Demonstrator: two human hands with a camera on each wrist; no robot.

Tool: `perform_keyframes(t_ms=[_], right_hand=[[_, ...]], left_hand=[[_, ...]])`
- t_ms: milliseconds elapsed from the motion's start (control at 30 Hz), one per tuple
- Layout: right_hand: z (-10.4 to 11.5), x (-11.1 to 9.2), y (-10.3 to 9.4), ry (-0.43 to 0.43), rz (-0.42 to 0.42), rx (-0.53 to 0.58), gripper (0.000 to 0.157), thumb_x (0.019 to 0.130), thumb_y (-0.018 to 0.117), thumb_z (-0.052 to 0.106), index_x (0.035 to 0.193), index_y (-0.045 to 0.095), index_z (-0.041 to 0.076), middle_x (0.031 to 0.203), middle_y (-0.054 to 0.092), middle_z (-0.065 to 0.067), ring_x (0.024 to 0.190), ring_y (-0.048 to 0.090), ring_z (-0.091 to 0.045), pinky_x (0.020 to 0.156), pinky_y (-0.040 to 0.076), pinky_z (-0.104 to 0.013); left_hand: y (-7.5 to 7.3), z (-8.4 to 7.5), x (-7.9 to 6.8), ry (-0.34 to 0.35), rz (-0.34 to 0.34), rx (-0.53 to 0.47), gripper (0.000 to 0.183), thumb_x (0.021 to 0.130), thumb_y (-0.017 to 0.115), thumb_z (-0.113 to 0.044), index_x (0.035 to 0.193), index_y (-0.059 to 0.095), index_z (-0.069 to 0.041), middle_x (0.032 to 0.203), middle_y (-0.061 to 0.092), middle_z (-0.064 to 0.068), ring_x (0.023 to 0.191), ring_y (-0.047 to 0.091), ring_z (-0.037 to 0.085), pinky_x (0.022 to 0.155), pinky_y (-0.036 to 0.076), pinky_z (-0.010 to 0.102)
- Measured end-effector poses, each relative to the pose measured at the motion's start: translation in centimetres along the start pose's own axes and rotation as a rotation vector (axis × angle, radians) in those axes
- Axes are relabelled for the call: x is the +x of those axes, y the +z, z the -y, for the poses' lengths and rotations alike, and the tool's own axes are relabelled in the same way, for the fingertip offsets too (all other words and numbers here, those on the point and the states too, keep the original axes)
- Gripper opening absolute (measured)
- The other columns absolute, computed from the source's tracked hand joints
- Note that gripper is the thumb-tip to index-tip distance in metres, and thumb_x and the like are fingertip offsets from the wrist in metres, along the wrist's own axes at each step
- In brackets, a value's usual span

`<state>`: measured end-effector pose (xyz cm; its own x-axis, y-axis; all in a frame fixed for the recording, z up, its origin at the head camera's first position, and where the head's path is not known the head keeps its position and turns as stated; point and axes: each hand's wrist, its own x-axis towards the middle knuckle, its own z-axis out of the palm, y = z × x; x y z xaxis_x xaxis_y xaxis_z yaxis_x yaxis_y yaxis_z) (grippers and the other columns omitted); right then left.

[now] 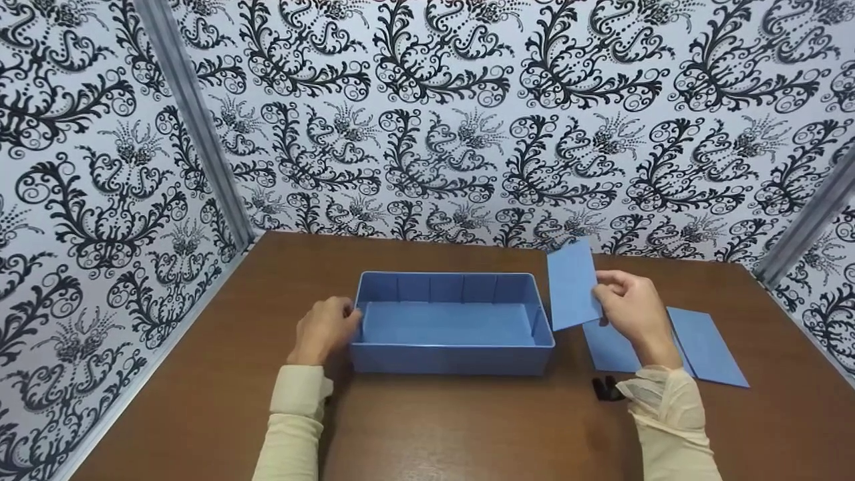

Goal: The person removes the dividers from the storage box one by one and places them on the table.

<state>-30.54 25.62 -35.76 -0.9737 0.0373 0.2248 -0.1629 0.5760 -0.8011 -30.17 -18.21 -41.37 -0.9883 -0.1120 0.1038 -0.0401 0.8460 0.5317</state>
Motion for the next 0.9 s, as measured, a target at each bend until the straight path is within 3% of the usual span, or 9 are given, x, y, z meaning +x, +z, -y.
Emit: perform_keyframes(t_ms=[233,500,667,900], right_hand=[[-1.6,0.6,0.4,0.001,0.027,-0.109,0.040,0.092,0.051,0.008,0.129,0.058,-0.009,0.066,0.064,-0.002,0.050,0.058,-0.014,0.051,0.041,-0.029],[-3.5,1.2,1.3,0.059,0.130,-0.112,0.042,0.094,0.051,0.008,0.131,0.053,-0.013,0.101,0.070,-0.024,0.055,0.060,-0.017,0.056,0.048,-0.032],[-4.6,1.6,1.9,0.097,0.159,-0.119,0.043,0.093,0.050,0.007,0.131,0.053,-0.012,0.078,0.066,-0.012,0.056,0.060,-0.017,0.056,0.048,-0.032],[-5.9,1.7,2.7,0.144,0.219,-0.086,0.044,0.093,0.050,0.008,0.131,0.052,-0.013,0.078,0.060,-0.007,0.066,0.062,-0.020,0.060,0.052,-0.034]], left_hand=[[0.0,0.1,-0.1,-0.004,-0.013,0.009,0.020,0.097,0.057,-0.024,0.087,0.067,-0.010,0.072,0.057,0.003,0.066,0.054,0.019,0.060,0.037,0.035],[0.0,0.1,0.0,-0.006,-0.014,0.028,0.019,0.097,0.057,-0.023,0.089,0.068,-0.010,0.075,0.059,0.004,0.068,0.055,0.020,0.061,0.040,0.037],[0.0,0.1,-0.1,0.006,-0.028,0.030,0.020,0.096,0.056,-0.023,0.085,0.066,-0.011,0.072,0.057,0.003,0.066,0.054,0.020,0.060,0.038,0.037],[-0.1,-0.1,-0.4,0.016,-0.038,0.026,0.020,0.096,0.055,-0.023,0.083,0.065,-0.012,0.070,0.055,0.003,0.065,0.052,0.019,0.060,0.036,0.037]])
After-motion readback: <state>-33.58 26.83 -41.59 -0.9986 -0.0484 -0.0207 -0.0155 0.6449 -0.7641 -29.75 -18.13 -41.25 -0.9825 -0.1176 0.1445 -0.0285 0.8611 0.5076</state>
